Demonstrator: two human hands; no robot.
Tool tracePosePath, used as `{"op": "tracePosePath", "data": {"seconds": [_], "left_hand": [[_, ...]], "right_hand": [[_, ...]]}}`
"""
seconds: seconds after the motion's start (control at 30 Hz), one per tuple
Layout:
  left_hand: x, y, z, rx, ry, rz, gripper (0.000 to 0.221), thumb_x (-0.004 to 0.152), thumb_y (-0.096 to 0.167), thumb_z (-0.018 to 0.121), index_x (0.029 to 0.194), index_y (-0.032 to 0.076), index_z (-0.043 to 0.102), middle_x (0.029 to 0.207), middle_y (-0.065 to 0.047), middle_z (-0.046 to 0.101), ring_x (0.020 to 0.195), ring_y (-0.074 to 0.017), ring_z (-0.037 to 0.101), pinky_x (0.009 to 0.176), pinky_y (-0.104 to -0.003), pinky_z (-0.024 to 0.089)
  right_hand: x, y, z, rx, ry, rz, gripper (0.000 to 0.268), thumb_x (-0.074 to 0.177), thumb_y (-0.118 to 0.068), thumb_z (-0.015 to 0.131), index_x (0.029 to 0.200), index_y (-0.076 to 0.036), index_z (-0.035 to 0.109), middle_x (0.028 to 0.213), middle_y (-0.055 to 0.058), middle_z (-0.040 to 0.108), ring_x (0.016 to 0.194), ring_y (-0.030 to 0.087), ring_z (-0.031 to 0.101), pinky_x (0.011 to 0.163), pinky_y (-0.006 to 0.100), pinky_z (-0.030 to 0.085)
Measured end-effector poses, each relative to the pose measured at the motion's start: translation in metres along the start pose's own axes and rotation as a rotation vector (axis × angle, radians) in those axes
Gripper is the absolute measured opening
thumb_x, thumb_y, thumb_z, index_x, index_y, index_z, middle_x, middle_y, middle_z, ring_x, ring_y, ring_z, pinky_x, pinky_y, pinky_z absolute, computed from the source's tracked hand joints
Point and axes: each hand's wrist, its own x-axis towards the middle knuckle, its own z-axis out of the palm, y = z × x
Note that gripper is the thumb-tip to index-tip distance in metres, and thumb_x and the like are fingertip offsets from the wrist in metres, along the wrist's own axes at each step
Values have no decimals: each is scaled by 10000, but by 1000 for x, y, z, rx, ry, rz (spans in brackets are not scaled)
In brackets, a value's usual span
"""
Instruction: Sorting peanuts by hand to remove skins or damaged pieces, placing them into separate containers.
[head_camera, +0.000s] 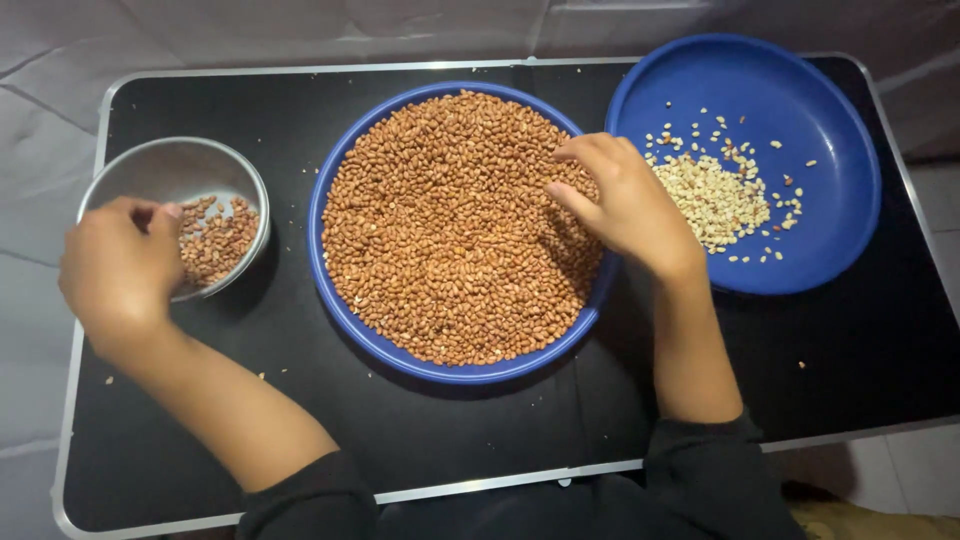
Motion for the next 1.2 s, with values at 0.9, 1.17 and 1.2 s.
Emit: {"op": "tracePosePath", "data": {"seconds": [0.9, 1.17, 1.2], "left_hand": [[-8, 161, 27, -616, -95, 659, 492, 1036, 318, 638, 1375, -34, 587, 1327, -270, 588, 1274, -481, 544, 1019, -597, 442], [30, 204, 96, -547, -150, 761, 621, 1043, 473, 577, 1487, 46, 498, 1516, -213, 504, 1446, -373, 432, 1168, -535, 339], [35, 210, 101, -553, -161, 796, 607, 1049, 459, 569, 1490, 48, 497, 1507, -217, 517, 1439, -369, 450, 1173, -528, 338]], "right_hand": [[153, 77, 123, 68, -79, -131, 418, 1135, -391, 379, 1302, -140, 668, 1198, 165, 663, 1136, 411, 606, 952, 540, 480], [154, 84, 136, -1, -109, -174, 417, 1137, -406, 325, 1232, -182, 664, 1206, 122, 641, 1149, 386, 569, 901, 514, 490], [156, 87, 140, -2, -112, -185, 406, 1136, -403, 334, 1222, -177, 660, 1199, 130, 639, 1146, 390, 566, 895, 517, 495]]}}
